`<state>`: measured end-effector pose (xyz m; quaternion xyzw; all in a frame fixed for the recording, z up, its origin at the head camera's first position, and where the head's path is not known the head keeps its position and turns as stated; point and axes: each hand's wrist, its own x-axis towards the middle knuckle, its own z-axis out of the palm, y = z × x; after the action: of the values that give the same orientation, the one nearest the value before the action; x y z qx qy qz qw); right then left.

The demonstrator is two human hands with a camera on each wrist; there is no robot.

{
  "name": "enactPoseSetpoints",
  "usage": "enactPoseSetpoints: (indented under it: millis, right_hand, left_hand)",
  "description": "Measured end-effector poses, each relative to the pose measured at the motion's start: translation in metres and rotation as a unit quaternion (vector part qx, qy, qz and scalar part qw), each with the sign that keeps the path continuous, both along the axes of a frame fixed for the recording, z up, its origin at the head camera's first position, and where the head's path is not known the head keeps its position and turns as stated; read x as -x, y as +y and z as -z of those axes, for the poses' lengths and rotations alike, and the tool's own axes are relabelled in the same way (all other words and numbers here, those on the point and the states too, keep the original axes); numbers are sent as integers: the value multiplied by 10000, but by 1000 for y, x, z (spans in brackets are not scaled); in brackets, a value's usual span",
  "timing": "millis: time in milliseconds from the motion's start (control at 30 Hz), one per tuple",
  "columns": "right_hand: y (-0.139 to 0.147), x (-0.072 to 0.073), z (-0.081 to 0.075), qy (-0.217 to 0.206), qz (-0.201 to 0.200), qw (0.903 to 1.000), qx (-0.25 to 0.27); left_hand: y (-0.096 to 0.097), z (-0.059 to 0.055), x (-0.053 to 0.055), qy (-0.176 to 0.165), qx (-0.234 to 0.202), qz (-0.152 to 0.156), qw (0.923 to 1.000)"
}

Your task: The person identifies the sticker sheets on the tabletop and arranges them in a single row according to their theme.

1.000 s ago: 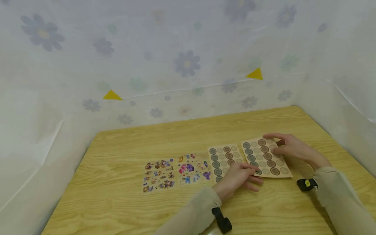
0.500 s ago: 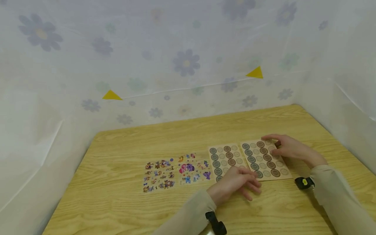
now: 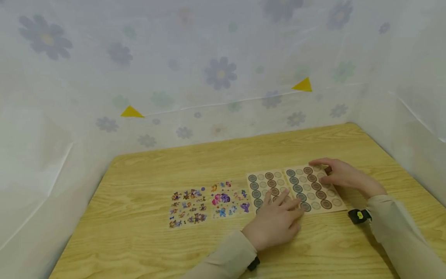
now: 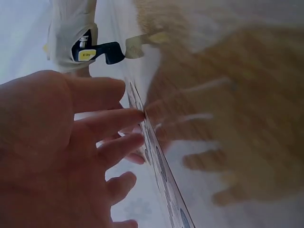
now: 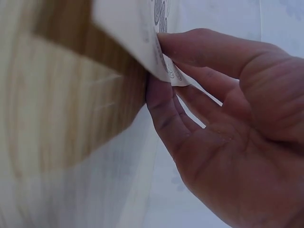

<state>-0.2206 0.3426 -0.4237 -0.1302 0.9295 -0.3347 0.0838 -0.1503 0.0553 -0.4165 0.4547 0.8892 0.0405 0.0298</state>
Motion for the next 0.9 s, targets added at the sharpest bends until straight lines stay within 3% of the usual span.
enactPoseSetpoints:
  millis: [300,600,900]
  right_hand:
    - [-1,1,2,166,-19,9998,-108]
    - [7,1,4,392,33,9984,-409]
    - [22,0,6,438,-58,9984,-344]
  left_hand:
    - [-4,0,3,-234,423,142,9987]
    - [0,0,4,-177,491,104,9986]
    - [2,-1,8,-485,595,89,9970]
